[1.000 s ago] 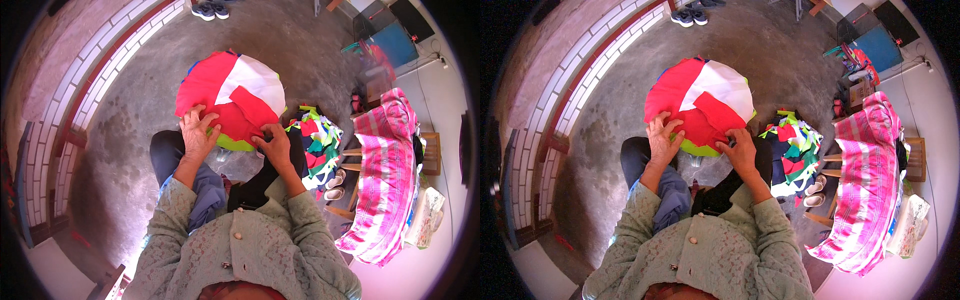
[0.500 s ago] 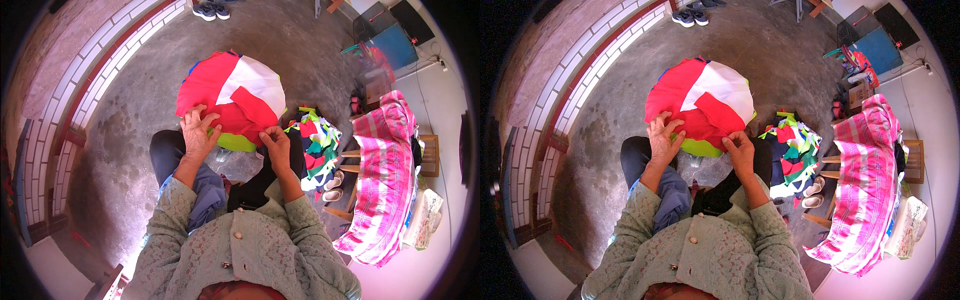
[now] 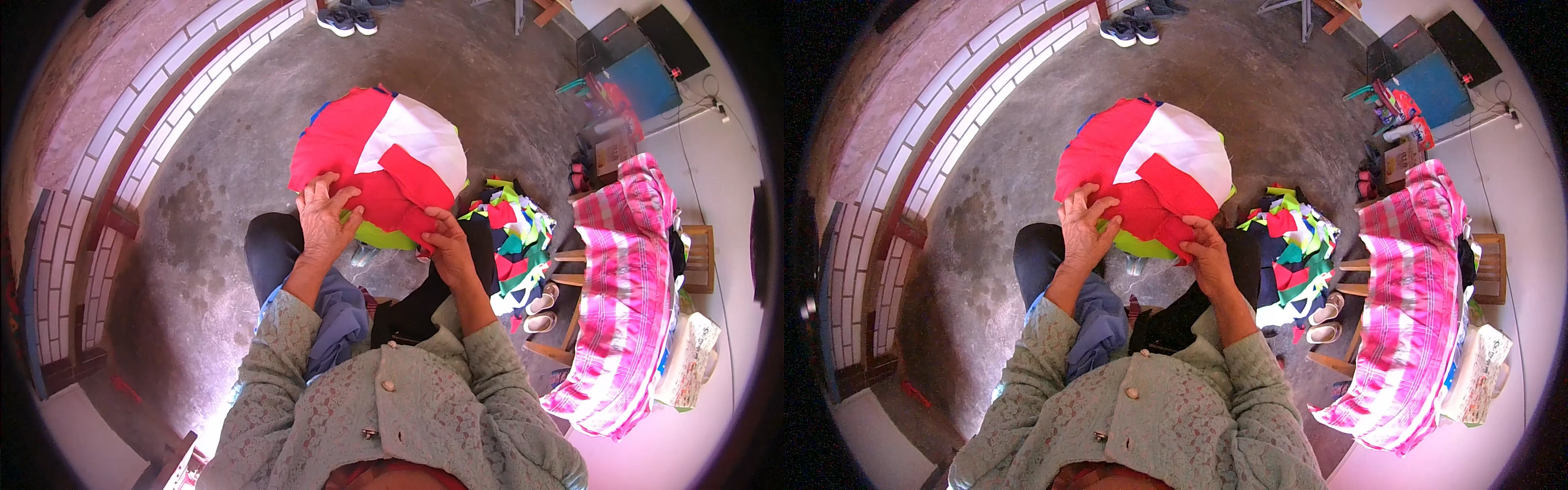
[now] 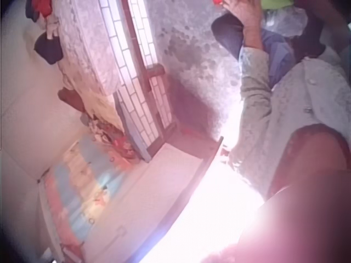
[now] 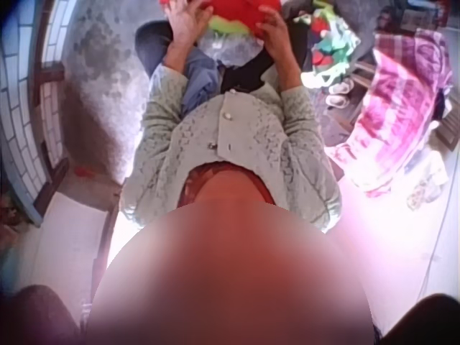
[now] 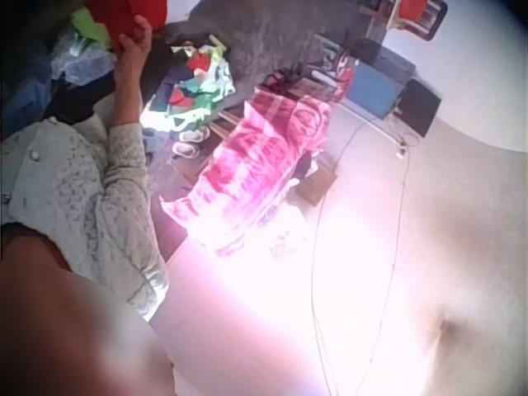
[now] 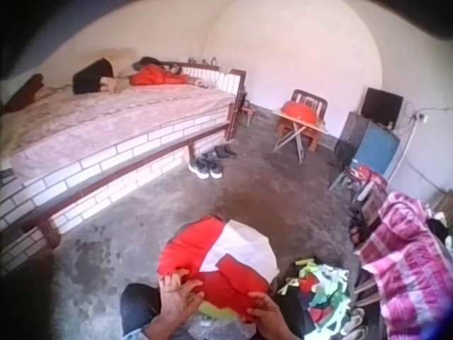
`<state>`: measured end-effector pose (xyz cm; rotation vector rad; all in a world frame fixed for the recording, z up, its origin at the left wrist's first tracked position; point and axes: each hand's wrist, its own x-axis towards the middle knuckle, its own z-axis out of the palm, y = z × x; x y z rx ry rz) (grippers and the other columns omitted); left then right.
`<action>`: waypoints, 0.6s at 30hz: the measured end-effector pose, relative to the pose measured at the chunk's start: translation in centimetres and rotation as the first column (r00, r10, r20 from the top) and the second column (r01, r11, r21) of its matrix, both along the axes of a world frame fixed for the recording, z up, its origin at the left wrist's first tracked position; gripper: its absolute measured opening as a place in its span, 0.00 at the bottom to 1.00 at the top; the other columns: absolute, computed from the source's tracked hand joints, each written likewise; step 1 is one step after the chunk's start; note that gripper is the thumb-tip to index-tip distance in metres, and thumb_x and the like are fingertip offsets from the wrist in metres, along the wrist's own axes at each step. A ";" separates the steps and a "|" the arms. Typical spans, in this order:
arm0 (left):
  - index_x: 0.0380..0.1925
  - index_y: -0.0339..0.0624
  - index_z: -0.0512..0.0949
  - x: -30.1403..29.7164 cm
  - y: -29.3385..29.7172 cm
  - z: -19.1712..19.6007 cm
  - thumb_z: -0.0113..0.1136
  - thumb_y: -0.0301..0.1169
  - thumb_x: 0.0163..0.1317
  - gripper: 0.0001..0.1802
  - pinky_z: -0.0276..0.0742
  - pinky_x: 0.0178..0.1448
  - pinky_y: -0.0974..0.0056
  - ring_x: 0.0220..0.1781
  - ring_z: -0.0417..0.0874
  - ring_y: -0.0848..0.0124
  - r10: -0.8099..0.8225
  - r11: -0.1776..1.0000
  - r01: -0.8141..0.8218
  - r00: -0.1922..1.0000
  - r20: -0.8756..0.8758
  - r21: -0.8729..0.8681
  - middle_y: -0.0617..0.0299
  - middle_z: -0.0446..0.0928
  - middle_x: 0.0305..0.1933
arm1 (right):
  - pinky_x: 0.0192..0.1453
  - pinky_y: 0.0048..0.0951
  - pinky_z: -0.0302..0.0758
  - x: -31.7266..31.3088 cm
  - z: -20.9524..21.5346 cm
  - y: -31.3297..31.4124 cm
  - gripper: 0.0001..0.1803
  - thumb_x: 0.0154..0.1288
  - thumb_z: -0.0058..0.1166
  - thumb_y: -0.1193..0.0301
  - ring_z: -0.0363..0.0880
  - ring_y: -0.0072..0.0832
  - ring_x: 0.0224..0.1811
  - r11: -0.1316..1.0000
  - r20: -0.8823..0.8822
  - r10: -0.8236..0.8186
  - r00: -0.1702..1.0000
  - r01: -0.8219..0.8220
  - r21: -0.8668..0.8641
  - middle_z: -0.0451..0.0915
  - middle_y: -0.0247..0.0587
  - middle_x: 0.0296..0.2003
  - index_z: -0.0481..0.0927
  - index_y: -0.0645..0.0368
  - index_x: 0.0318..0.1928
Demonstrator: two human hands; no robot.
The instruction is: The person sits on the floor and arranges colorful fabric pieces into a layered stack on their lap. They pick up individual pieces from a pile beside them, place them on the stack, and smooth them down by hand.
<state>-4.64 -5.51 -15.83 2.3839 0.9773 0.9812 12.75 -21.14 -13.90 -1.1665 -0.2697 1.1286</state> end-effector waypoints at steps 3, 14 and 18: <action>0.39 0.55 0.82 0.1 0.0 0.1 0.67 0.36 0.44 0.17 0.61 0.57 0.53 0.57 0.69 0.57 -0.006 1.000 0.006 1.000 0.006 0.000 0.57 0.70 0.55 | 0.33 0.24 0.77 0.7 -1.9 -0.6 0.18 0.57 0.48 0.86 0.78 0.22 0.37 0.998 0.027 0.053 0.998 -0.053 -0.017 0.78 0.33 0.40 0.76 0.58 0.48; 0.38 0.55 0.82 0.1 -0.1 0.3 0.67 0.36 0.43 0.17 0.60 0.58 0.52 0.57 0.69 0.56 0.018 0.999 -0.019 0.999 0.035 0.034 0.57 0.70 0.54 | 0.31 0.24 0.72 0.9 -2.4 -2.2 0.16 0.55 0.53 0.80 0.75 0.23 0.30 0.937 0.123 0.194 0.973 -0.147 -0.318 0.77 0.34 0.31 0.78 0.57 0.47; 0.39 0.55 0.82 0.3 -0.6 1.6 0.67 0.36 0.43 0.18 0.60 0.59 0.51 0.57 0.69 0.56 0.053 0.989 -0.062 0.996 0.067 0.133 0.57 0.71 0.54 | 0.29 0.21 0.70 -0.2 -4.0 -2.5 0.10 0.59 0.52 0.79 0.73 0.20 0.27 0.930 0.854 0.292 0.431 0.080 -0.358 0.75 0.36 0.32 0.77 0.58 0.42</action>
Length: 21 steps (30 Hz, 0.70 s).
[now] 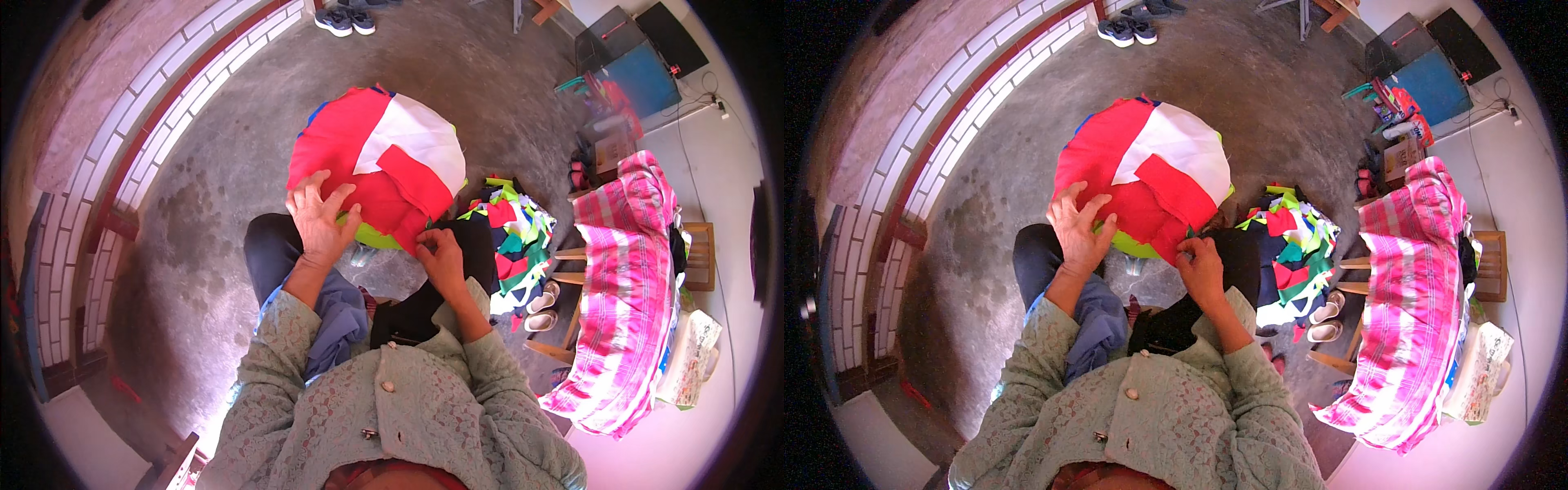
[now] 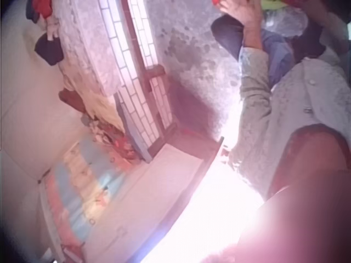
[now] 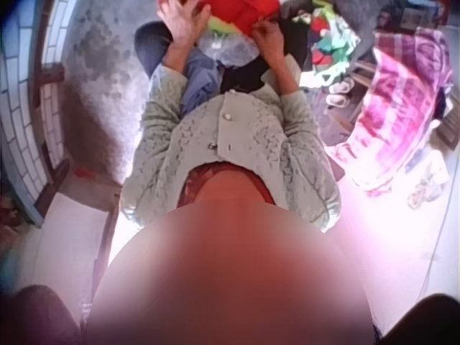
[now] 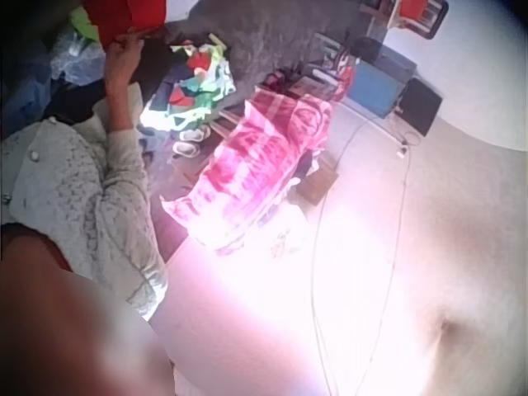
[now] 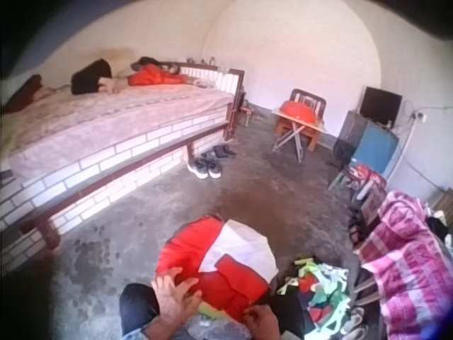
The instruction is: The person sits on the floor and arranges colorful fabric pieces into a layered stack on their lap. They pick up individual pieces from a pile beside them, place them on the stack, and smooth them down by hand.
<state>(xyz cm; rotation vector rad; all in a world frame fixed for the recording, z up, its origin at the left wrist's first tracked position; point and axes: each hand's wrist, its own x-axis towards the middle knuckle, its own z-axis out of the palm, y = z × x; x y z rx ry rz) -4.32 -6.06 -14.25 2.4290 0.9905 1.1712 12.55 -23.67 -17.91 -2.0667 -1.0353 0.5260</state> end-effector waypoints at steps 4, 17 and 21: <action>0.41 0.53 0.80 0.4 -0.7 -0.4 0.65 0.38 0.45 0.18 0.56 0.64 0.46 0.62 0.67 0.58 -0.226 0.971 0.231 0.970 -0.086 0.062 0.57 0.71 0.55 | 0.33 0.30 0.72 -1.6 4.7 1.9 0.12 0.57 0.57 0.75 0.74 0.32 0.28 0.994 0.233 -0.032 0.972 0.006 0.111 0.72 0.41 0.36 0.74 0.56 0.43; 0.36 0.50 0.82 2.7 -3.0 -1.4 0.62 0.34 0.49 0.12 0.54 0.67 0.41 0.60 0.69 0.60 -0.357 0.926 0.369 0.926 -0.125 0.084 0.60 0.74 0.50 | 0.39 0.35 0.74 0.9 3.1 4.1 0.14 0.55 0.60 0.73 0.76 0.38 0.37 0.988 0.382 -0.066 0.922 0.007 0.153 0.71 0.42 0.39 0.74 0.55 0.43; 0.34 0.50 0.81 2.8 -3.1 -1.8 0.62 0.33 0.49 0.10 0.58 0.65 0.42 0.59 0.70 0.61 -0.378 0.898 0.398 0.916 -0.130 0.190 0.60 0.74 0.49 | 0.50 0.36 0.71 1.4 2.7 3.9 0.16 0.56 0.58 0.75 0.73 0.42 0.49 0.983 0.362 -0.066 0.930 -0.001 0.182 0.71 0.47 0.48 0.75 0.54 0.46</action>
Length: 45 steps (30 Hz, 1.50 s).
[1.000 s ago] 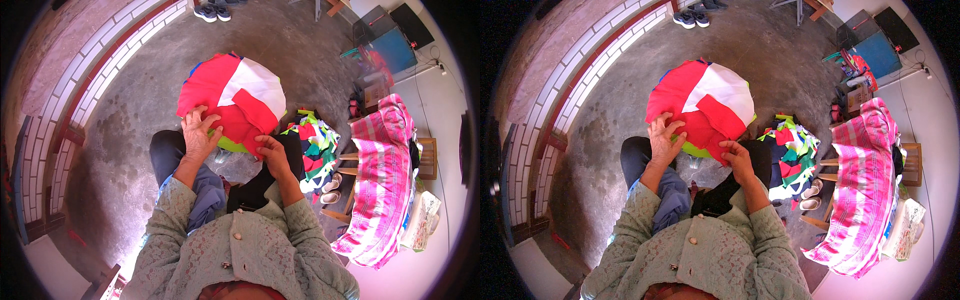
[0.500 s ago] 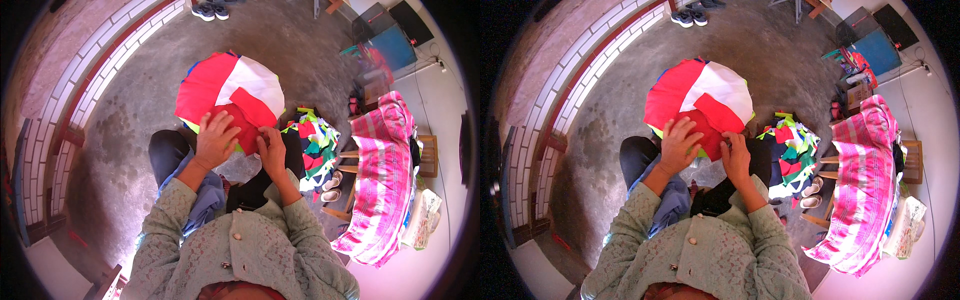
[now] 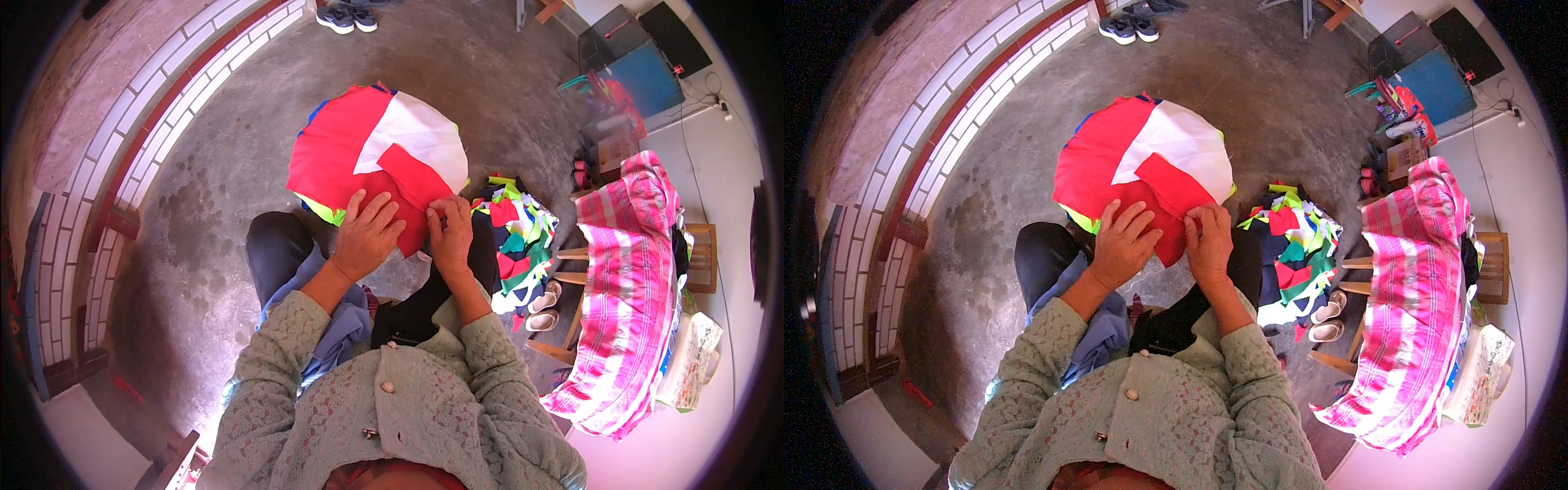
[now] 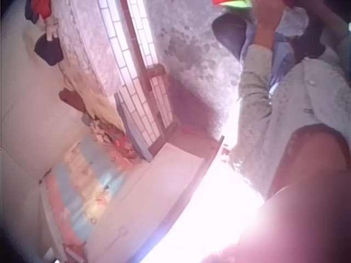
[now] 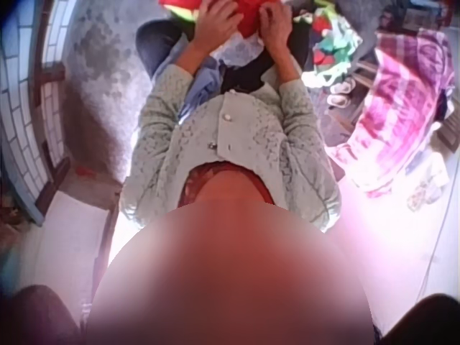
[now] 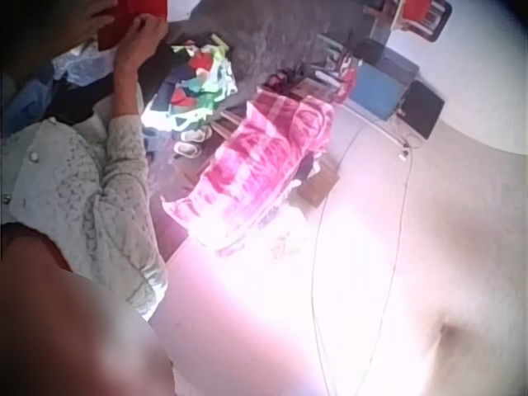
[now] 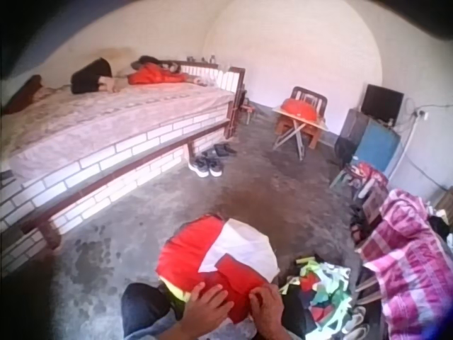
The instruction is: The person sits on the floor and arranges colorful fabric pieces into a layered stack on their lap. They pick up individual pieces from a pile beside them, place them on the stack, and smooth them down by hand.
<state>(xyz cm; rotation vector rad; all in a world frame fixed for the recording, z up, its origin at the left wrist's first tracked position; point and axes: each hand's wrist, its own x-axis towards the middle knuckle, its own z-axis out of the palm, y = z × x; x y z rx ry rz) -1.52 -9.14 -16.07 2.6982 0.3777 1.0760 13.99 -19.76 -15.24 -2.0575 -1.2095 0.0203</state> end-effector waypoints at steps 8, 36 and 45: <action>0.32 0.49 0.81 -0.3 -0.2 0.3 0.63 0.34 0.48 0.10 0.59 0.65 0.45 0.59 0.71 0.59 -0.058 0.995 0.050 0.994 -0.089 -0.088 0.57 0.73 0.49 | 0.72 0.47 0.45 -0.7 0.0 0.3 0.28 0.65 0.46 0.63 0.45 0.49 0.73 0.927 0.268 0.310 0.912 -0.228 -0.298 0.49 0.50 0.70 0.63 0.46 0.67; 0.58 0.47 0.71 5.1 2.9 0.9 0.46 0.43 0.66 0.24 0.46 0.73 0.48 0.71 0.58 0.58 0.043 0.996 -0.068 0.927 -0.374 -0.052 0.54 0.63 0.68 | 0.69 0.52 0.52 -0.2 0.5 -1.1 0.33 0.57 0.58 0.58 0.48 0.48 0.72 0.942 0.094 0.279 0.956 -0.253 -0.220 0.52 0.52 0.69 0.67 0.51 0.62; 0.58 0.46 0.71 5.8 2.3 1.8 0.52 0.42 0.62 0.25 0.47 0.73 0.49 0.71 0.58 0.58 0.072 0.994 -0.098 0.898 -0.435 -0.038 0.55 0.62 0.68 | 0.46 0.24 0.74 10.0 1.9 -7.3 0.15 0.63 0.54 0.73 0.79 0.27 0.44 0.938 -0.565 0.040 0.824 0.165 0.306 0.80 0.40 0.42 0.77 0.59 0.51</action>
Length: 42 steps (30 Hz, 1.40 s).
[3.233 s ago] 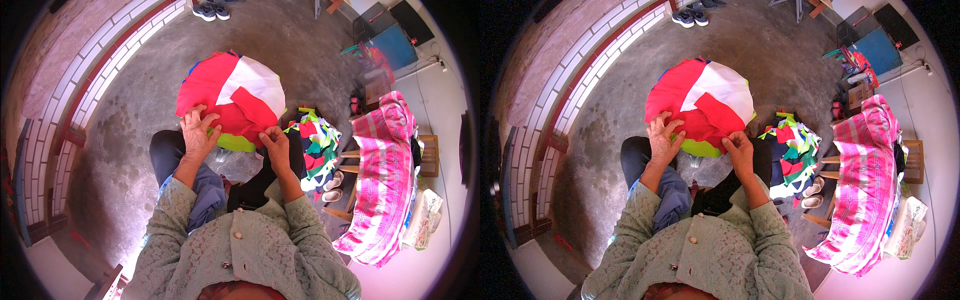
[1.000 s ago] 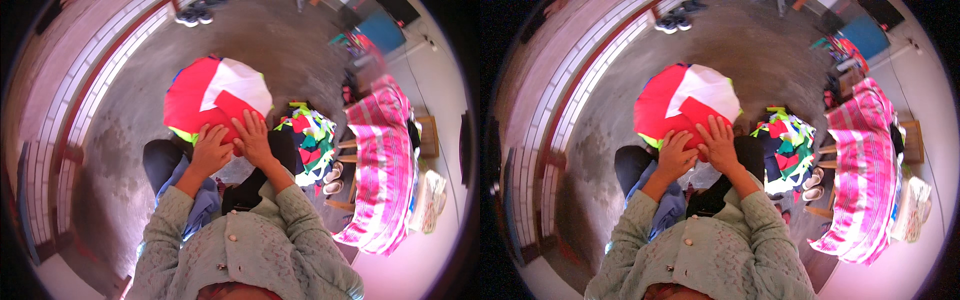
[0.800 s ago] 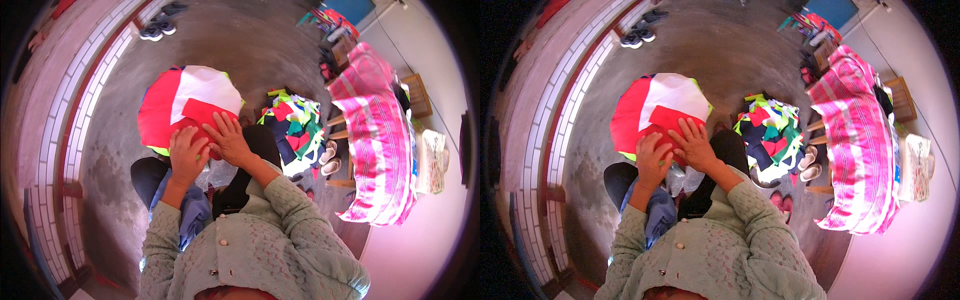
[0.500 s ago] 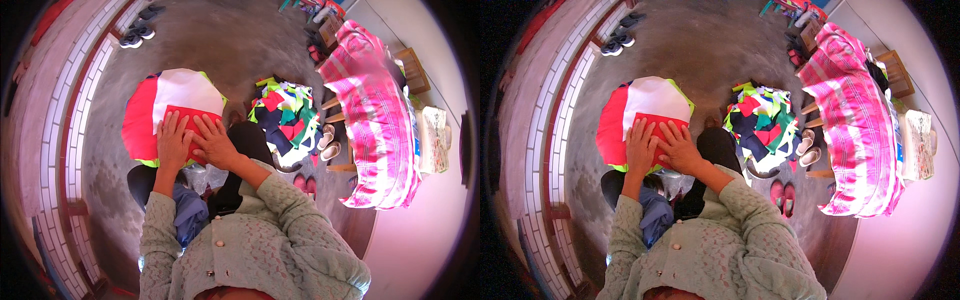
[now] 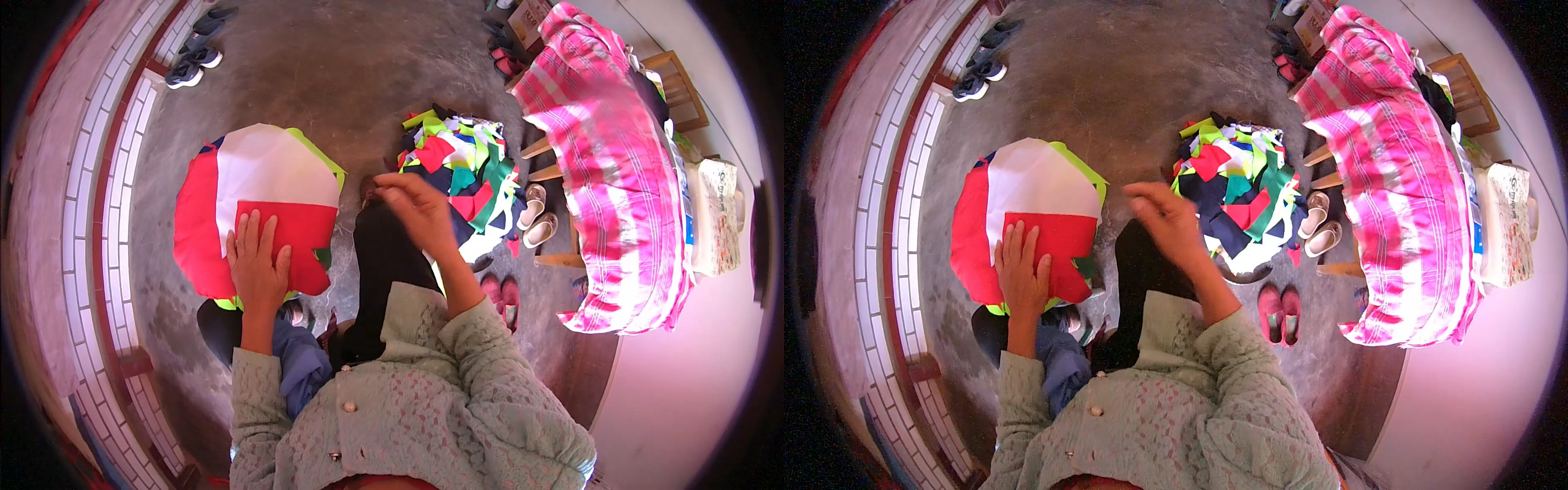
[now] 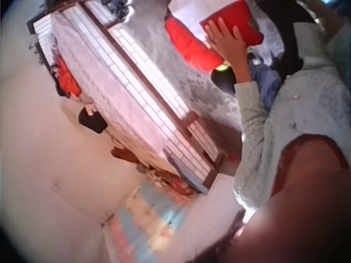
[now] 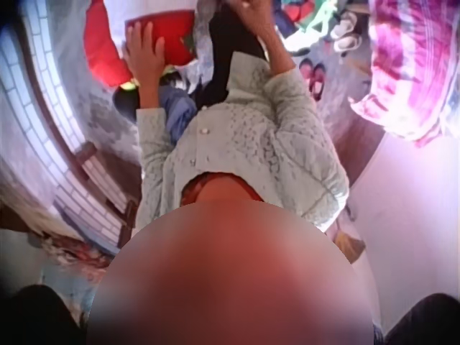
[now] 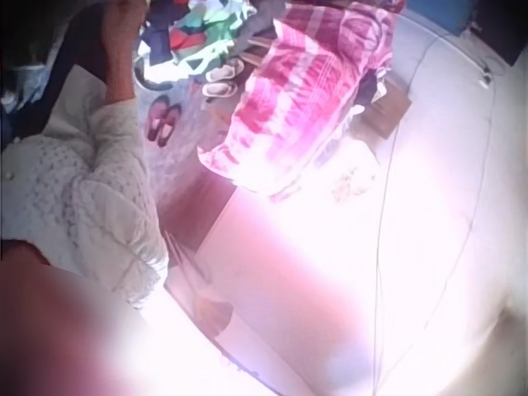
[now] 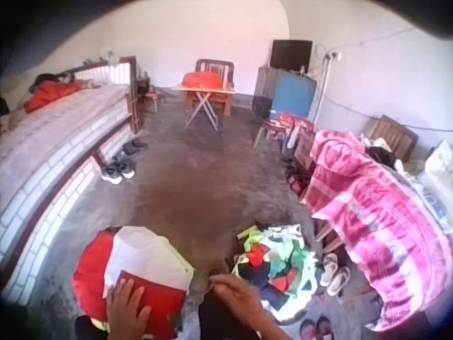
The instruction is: The person sits on the floor and arranges colorful fabric pieces into a layered stack on their lap. They pick up individual pieces from a pile beside them, place them on the stack, and smooth them down by hand.
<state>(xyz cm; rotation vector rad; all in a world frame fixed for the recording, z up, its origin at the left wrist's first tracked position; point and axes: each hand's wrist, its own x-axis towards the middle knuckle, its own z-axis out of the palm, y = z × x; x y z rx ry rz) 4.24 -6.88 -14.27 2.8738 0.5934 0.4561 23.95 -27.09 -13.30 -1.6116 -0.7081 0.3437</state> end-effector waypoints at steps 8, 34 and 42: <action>0.56 0.42 0.71 0.5 0.1 0.7 0.52 0.39 0.59 0.25 0.46 0.73 0.48 0.71 0.59 0.55 0.005 0.999 -0.006 1.000 -0.023 -0.045 0.53 0.63 0.67 | 0.47 0.30 0.74 7.7 -14.3 -8.8 0.21 0.65 0.52 0.60 0.78 0.28 0.44 0.900 -0.481 -0.363 0.798 0.168 -0.401 0.78 0.39 0.44 0.75 0.59 0.53; 0.49 0.38 0.75 0.7 0.5 0.5 0.48 0.48 0.62 0.26 0.46 0.71 0.41 0.69 0.61 0.46 0.039 0.987 -0.056 0.993 -0.109 -0.154 0.44 0.65 0.65 | 0.70 0.37 0.53 22.4 -30.4 -6.7 0.35 0.51 0.64 0.59 0.54 0.43 0.70 0.750 -0.173 -0.425 0.889 0.238 -0.618 0.58 0.53 0.66 0.71 0.58 0.60; 0.51 0.40 0.75 0.5 0.5 0.7 0.52 0.44 0.60 0.24 0.48 0.71 0.42 0.69 0.62 0.48 0.024 0.990 -0.034 0.997 -0.075 -0.136 0.47 0.65 0.65 | 0.67 0.30 0.56 20.9 -19.7 -6.1 0.30 0.51 0.65 0.75 0.61 0.32 0.64 0.856 -0.218 -0.512 0.831 0.515 -0.049 0.67 0.41 0.58 0.74 0.62 0.57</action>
